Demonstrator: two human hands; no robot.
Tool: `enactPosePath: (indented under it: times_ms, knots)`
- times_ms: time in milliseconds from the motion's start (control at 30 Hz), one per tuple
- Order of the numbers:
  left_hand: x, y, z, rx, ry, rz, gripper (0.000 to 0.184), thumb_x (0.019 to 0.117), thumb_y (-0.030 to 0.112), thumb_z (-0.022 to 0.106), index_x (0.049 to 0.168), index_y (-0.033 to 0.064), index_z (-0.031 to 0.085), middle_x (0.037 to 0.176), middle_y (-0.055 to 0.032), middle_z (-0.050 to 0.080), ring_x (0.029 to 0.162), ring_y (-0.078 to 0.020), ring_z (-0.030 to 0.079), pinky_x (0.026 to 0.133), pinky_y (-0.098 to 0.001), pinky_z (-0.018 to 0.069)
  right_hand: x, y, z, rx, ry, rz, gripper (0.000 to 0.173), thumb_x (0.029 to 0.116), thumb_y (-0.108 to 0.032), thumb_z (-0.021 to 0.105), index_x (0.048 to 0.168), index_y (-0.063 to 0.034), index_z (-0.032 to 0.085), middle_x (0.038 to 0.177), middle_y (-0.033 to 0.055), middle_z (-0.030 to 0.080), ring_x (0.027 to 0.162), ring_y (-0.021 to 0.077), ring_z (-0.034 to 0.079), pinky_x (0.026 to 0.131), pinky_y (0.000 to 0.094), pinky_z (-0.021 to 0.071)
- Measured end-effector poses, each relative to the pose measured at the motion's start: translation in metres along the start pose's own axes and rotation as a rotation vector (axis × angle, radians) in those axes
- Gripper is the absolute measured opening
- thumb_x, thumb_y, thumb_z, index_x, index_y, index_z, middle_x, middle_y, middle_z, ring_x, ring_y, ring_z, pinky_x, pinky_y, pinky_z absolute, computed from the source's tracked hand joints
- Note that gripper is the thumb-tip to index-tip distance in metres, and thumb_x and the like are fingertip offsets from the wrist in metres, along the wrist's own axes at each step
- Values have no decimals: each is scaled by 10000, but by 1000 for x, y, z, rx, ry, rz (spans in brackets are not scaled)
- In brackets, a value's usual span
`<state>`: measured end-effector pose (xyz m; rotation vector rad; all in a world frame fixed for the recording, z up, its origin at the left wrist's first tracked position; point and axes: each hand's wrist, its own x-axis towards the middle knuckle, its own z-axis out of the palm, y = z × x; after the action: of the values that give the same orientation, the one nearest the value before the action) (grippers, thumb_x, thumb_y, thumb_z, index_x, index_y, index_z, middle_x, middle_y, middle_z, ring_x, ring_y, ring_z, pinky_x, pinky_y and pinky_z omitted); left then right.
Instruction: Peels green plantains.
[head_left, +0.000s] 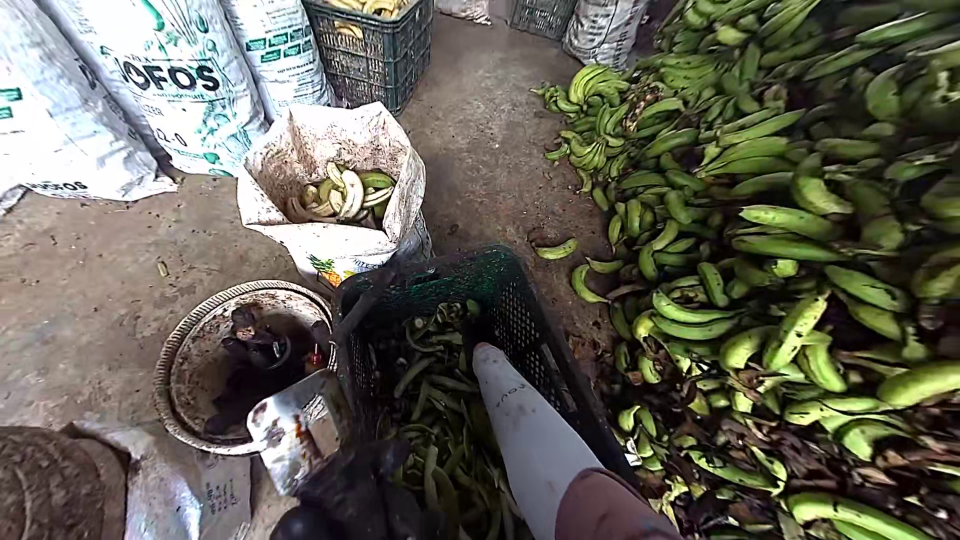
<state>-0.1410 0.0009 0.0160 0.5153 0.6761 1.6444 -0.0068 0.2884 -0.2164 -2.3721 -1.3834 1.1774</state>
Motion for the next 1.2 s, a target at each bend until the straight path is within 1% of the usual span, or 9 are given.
enactPosePath:
  times_ms: [133, 267, 433, 633, 800, 900, 1000, 1133, 1200]
  knots:
    - [-7, -6, -1, 130, -21, -4, 593, 978, 634, 518, 1261, 130, 646, 899, -57, 713, 674, -150, 672, 615, -314, 596, -25, 28, -27, 194, -183, -178, 448, 1054, -324, 529, 1404, -47, 572, 1421, 202, 566, 1315, 333, 536, 1084, 539, 438]
    - [-11, -14, 0, 296, 28, -49, 719, 899, 743, 532, 1288, 143, 602, 842, -21, 676, 637, -127, 641, 561, -288, 572, -81, 49, -75, 737, -320, -272, 516, 1026, -374, 554, 1454, -96, 480, 1193, 149, 648, 929, 241, 668, 740, 421, 582]
    - [-19, -50, 11, 719, -55, -3, 589, 1058, 508, 425, 1405, 46, 534, 955, -27, 647, 745, -125, 611, 641, -288, 548, -170, 45, -150, 867, -216, -618, 606, 949, -285, 683, 1461, -66, 441, 1238, 124, 657, 1059, 199, 682, 874, 375, 608]
    - [-30, -79, 62, 607, -116, -25, 531, 1074, 426, 370, 1421, 38, 474, 855, -1, 610, 693, -104, 596, 637, -272, 546, -249, 54, -210, 870, -75, -987, 480, 934, -108, 687, 1386, -95, 529, 1143, 71, 696, 1018, 132, 685, 901, 312, 585]
    - [-40, -72, 120, 278, -217, 259, 508, 1052, 486, 493, 1280, 35, 541, 763, 42, 636, 634, -82, 625, 631, -271, 583, -284, 78, -238, 842, 30, -993, 445, 915, -135, 694, 1334, -71, 555, 1072, 39, 707, 948, 92, 686, 842, 261, 581]
    - [-39, -104, 93, 554, -167, -103, 441, 1107, 337, 315, 1338, 14, 505, 745, 1, 565, 590, -96, 557, 556, -264, 520, -301, 83, -252, 891, -24, -968, 437, 904, -136, 676, 1318, -79, 546, 1031, 51, 705, 840, 109, 674, 686, 247, 560]
    - [-41, -122, 57, 683, -180, -397, 536, 1108, 465, 282, 1405, 81, 508, 808, -14, 571, 613, -105, 549, 556, -283, 513, -284, 86, -266, 1062, -287, -1041, 527, 927, -118, 624, 1409, -17, 439, 1080, 168, 671, 924, 239, 694, 809, 384, 604]
    - [-38, -99, 61, 802, -233, -198, 468, 1084, 407, 401, 1436, 109, 477, 911, -24, 621, 720, -115, 608, 641, -303, 547, -253, 101, -263, 1121, -392, -959, 417, 1039, -311, 422, 1366, -56, 462, 898, 70, 666, 747, 131, 667, 676, 267, 586]
    - [-31, -68, 75, 1069, -297, -101, 534, 1025, 537, 486, 1441, 206, 534, 1037, -10, 660, 813, -118, 623, 721, -345, 541, -249, 101, -257, 1166, -419, -897, 408, 1058, -345, 360, 1282, -48, 526, 822, 53, 647, 659, 108, 642, 596, 234, 572]
